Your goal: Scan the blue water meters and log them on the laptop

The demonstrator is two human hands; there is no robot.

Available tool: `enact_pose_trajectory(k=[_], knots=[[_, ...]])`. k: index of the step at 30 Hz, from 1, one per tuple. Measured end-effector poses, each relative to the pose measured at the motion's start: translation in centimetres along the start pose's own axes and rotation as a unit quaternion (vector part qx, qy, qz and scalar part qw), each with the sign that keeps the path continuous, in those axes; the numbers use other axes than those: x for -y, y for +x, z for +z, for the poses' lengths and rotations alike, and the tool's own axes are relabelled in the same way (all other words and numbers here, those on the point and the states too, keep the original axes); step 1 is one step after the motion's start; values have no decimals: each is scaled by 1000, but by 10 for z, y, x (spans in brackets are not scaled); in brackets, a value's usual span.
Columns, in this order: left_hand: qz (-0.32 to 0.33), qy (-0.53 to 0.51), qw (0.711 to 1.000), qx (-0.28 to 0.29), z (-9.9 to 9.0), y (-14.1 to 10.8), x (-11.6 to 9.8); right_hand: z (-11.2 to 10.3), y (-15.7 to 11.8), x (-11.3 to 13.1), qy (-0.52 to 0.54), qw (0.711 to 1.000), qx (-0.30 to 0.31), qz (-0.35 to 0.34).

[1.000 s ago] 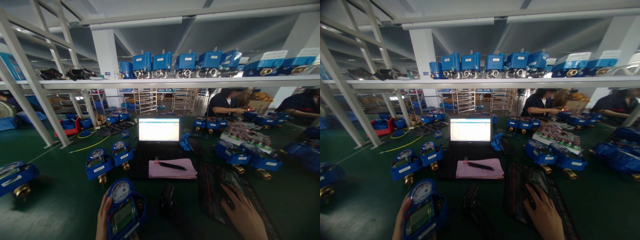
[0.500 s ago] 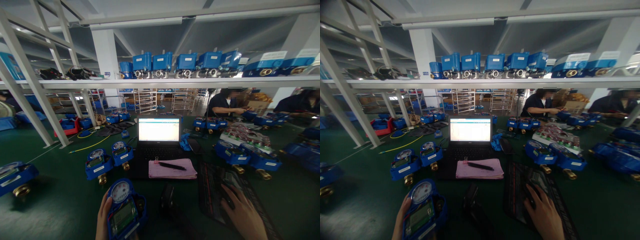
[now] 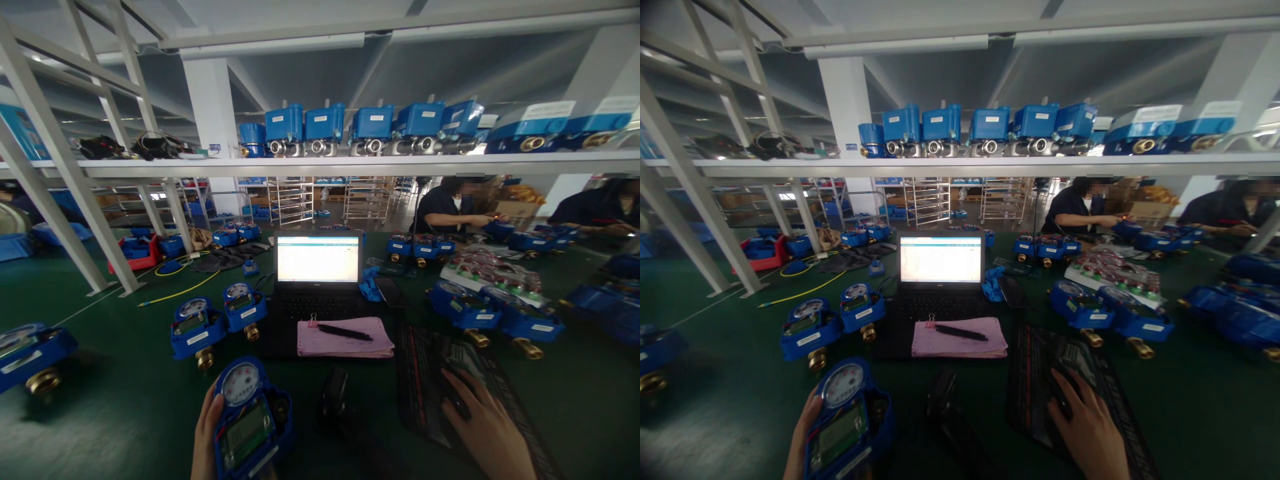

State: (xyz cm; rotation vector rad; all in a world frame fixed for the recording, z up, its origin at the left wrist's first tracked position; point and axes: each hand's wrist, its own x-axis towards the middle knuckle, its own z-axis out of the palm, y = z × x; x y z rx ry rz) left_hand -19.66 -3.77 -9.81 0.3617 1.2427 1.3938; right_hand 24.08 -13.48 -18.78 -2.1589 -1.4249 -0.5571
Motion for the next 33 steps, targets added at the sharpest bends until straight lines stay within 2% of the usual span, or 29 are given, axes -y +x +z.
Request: enact_pose_trajectory(k=[8,13,17,25,33], knots=[[-39,3,999,-1,-5,9,0,-2,0,1,-15,1000,1,8],[-3,16,1000,-4,-6,9,3,-3,1,2,-20,1000,-4,7],[-9,13,1000,8,-6,9,4,0,0,0,-24,1000,5,0],[14,20,1000,-8,-7,11,4,0,0,1,-27,1000,10,4],[-4,12,1000,10,-6,9,4,1,0,1,-14,1000,13,3]])
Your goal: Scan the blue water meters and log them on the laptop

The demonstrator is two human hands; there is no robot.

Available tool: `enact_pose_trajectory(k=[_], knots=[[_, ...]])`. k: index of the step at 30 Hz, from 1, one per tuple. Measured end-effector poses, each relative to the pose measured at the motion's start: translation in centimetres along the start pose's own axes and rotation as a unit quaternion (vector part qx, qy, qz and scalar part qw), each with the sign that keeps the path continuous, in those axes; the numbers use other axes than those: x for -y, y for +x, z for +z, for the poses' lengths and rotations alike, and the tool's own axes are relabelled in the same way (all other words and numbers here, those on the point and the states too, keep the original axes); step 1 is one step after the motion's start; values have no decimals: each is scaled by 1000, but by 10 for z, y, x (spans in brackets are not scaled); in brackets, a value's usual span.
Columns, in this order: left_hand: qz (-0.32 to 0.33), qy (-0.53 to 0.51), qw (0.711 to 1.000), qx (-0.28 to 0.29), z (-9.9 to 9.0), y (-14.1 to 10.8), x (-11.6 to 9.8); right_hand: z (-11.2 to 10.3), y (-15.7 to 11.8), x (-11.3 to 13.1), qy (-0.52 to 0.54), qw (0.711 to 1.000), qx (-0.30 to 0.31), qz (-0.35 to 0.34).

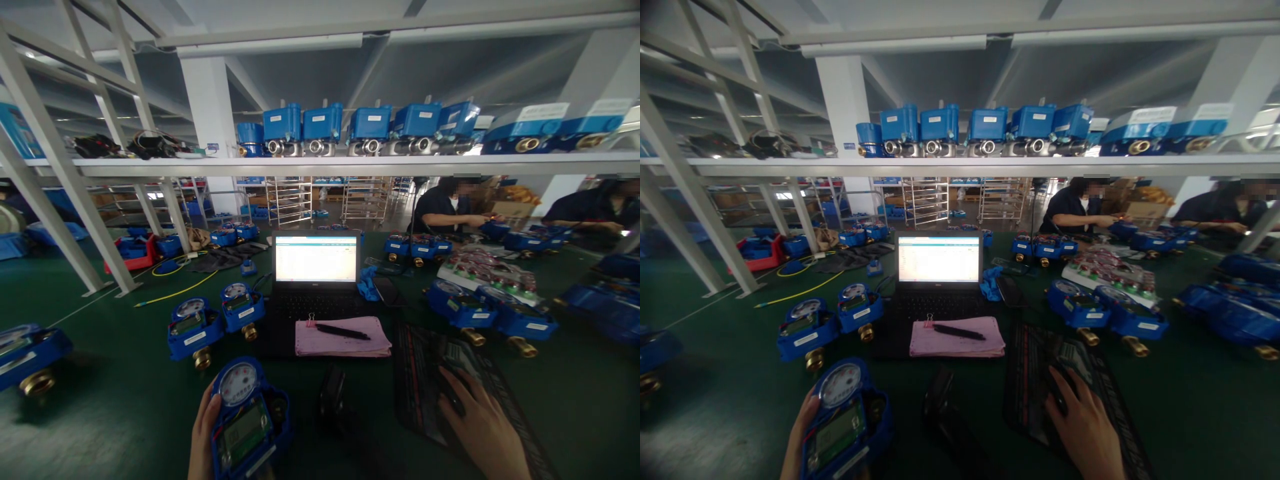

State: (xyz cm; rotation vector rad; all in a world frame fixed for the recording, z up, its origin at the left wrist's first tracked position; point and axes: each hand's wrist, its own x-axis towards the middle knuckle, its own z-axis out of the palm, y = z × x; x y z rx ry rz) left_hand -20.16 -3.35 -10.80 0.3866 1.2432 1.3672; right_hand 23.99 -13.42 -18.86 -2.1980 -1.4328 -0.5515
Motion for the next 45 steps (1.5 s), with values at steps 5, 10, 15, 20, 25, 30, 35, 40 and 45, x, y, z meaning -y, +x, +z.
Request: enact_pose_trajectory(k=[5,10,15,20,25,30,35,40,45], knots=[[38,8,999,-20,3,-1,0,1,0,0,1,1000,-6,0],[43,0,999,-22,-1,4,5,2,1,0,-15,1000,-4,5],[-5,0,1000,-20,-11,20,11,3,1,-1,-19,1000,7,-4],[21,12,999,-26,-14,24,11,2,1,0,-26,1000,-11,-6],[10,9,1000,-15,-9,16,8,-3,2,3,-30,999,-22,-14],[13,13,1000,-20,-12,21,11,-4,3,2,-26,999,-19,-16],[-29,14,999,-17,-23,39,17,-2,1,1,-13,1000,-15,-13],[-9,20,1000,-14,-25,40,18,-4,1,3,-17,1000,-24,-8],[0,20,999,-31,-22,35,15,-6,4,6,-16,999,-24,-13]])
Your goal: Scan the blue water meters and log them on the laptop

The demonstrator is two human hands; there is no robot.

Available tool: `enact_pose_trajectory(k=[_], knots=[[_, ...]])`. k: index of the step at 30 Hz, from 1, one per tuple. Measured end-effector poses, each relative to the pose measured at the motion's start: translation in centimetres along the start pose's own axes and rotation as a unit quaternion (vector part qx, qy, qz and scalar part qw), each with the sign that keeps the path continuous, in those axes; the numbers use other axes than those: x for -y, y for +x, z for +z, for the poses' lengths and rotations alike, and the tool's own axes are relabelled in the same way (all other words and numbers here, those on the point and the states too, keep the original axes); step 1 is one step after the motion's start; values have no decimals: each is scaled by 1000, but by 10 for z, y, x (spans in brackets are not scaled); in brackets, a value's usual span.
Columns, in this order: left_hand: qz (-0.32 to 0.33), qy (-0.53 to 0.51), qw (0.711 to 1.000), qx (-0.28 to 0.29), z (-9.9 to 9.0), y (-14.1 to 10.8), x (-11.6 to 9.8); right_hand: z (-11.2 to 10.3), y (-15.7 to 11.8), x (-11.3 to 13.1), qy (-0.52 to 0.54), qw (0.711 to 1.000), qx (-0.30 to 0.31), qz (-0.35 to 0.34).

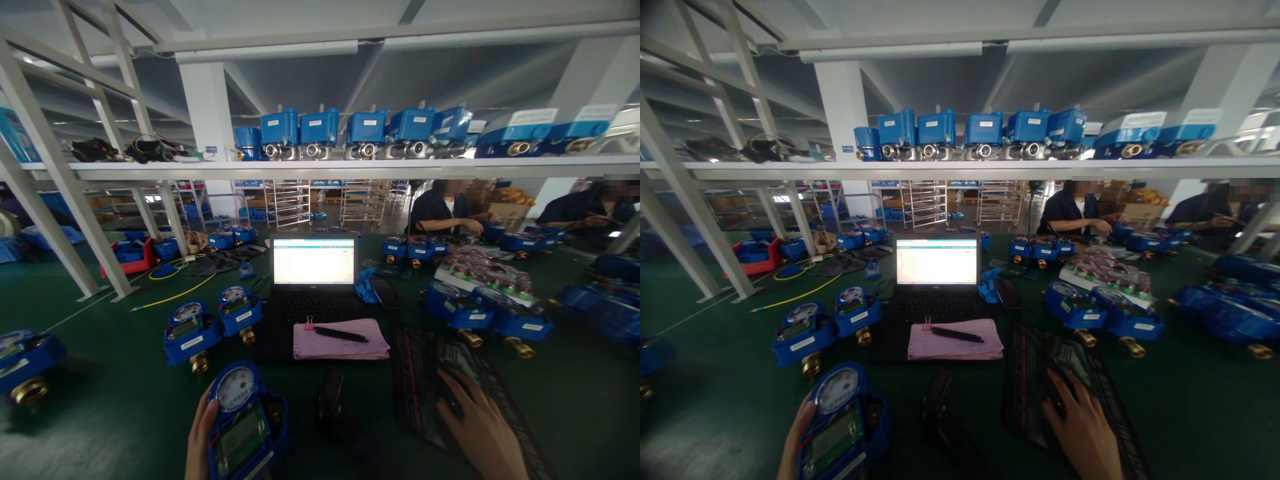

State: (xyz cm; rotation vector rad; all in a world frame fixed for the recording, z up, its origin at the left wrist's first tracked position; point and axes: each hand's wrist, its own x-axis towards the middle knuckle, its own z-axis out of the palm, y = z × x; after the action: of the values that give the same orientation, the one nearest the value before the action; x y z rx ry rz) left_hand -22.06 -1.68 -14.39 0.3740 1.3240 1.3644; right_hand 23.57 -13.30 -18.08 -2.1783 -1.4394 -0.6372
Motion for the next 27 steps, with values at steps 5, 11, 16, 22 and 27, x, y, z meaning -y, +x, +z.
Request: enact_pose_trajectory(k=[5,11,16,22,27], knots=[[-15,-5,1000,21,0,2,0,-3,1,2,-2,1000,13,20],[10,-16,999,35,-2,2,1,-5,-1,1,13,1000,3,-2],[25,3,999,38,1,0,-2,-6,-3,-1,28,1000,10,-11],[19,1,999,32,1,-1,-3,-2,-3,-1,38,999,16,0],[60,18,998,3,1,0,-1,2,-5,-3,35,999,13,-5]])
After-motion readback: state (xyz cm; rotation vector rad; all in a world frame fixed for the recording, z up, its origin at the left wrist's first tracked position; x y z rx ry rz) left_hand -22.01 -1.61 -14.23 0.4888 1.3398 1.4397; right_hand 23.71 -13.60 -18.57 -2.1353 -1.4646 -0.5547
